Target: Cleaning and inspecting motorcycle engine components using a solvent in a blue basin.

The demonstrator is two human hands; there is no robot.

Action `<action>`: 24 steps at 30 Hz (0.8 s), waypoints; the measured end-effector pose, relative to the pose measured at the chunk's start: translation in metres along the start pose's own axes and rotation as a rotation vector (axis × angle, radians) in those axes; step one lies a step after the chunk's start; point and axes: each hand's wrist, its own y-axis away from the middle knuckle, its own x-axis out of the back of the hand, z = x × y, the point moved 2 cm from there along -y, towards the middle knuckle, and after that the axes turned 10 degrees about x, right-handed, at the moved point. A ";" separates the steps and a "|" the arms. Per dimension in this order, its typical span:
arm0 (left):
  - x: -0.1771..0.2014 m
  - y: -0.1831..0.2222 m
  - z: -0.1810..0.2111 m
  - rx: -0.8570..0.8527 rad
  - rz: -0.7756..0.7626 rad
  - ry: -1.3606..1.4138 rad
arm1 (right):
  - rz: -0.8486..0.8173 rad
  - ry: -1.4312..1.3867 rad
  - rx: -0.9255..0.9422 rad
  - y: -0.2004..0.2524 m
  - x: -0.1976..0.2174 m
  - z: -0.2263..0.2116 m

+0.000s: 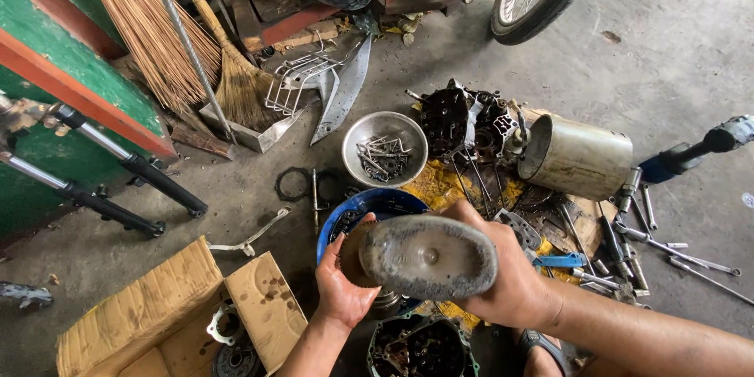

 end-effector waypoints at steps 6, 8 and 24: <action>-0.010 -0.001 0.000 -0.064 -0.038 0.063 | -0.068 -0.041 -0.080 0.002 -0.008 0.001; -0.010 -0.002 -0.003 -0.079 -0.045 0.057 | -0.069 -0.076 -0.073 0.002 -0.010 -0.001; 0.006 -0.002 -0.029 0.092 -0.192 0.248 | -0.013 -0.064 0.134 -0.004 -0.006 -0.006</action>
